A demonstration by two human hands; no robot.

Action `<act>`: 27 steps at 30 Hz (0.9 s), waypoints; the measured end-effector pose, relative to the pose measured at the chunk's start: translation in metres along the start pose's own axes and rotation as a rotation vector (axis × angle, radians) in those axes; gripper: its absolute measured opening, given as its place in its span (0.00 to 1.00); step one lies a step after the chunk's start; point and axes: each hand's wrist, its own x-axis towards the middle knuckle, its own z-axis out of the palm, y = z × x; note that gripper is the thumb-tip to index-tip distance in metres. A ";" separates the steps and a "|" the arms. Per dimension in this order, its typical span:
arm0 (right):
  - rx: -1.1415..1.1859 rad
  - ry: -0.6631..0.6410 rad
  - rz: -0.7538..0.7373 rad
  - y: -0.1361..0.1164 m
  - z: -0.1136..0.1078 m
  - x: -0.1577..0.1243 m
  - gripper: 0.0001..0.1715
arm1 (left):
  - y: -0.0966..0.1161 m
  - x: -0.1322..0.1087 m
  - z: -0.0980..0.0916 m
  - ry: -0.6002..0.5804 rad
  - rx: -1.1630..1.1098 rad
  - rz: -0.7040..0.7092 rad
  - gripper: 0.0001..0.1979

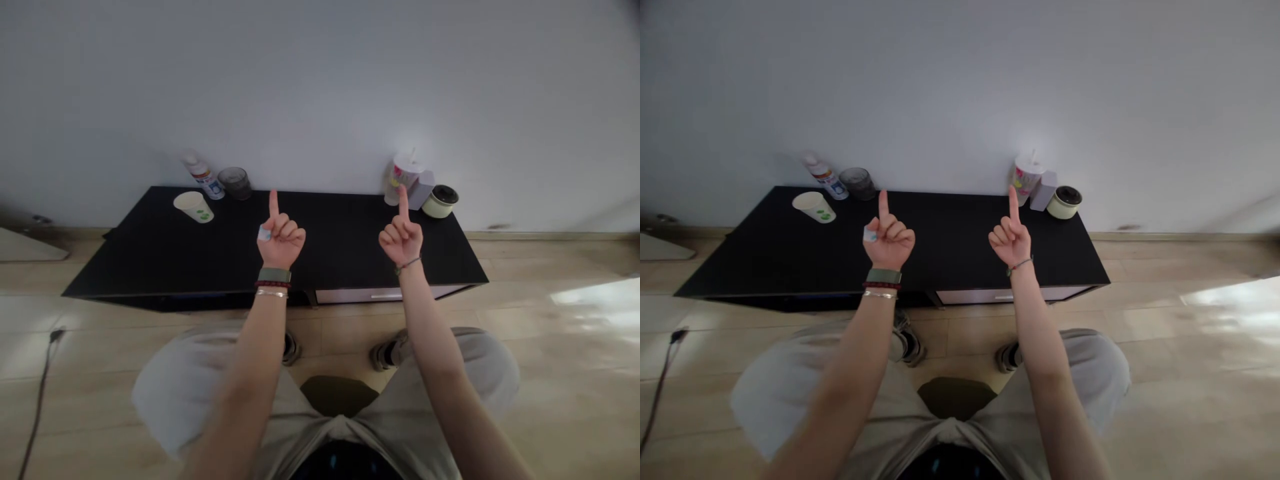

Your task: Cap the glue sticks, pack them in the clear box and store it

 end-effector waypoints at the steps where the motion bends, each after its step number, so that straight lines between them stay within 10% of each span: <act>1: 0.062 0.011 -0.004 0.008 0.001 0.002 0.37 | -0.006 0.003 -0.001 0.050 -0.054 0.020 0.21; 12: 0.614 0.108 0.079 0.041 0.016 -0.002 0.41 | -0.028 0.004 -0.010 0.136 -0.199 -0.105 0.26; 27: 0.387 0.163 0.049 0.033 0.024 -0.002 0.30 | -0.024 0.002 -0.004 0.080 -0.152 -0.136 0.29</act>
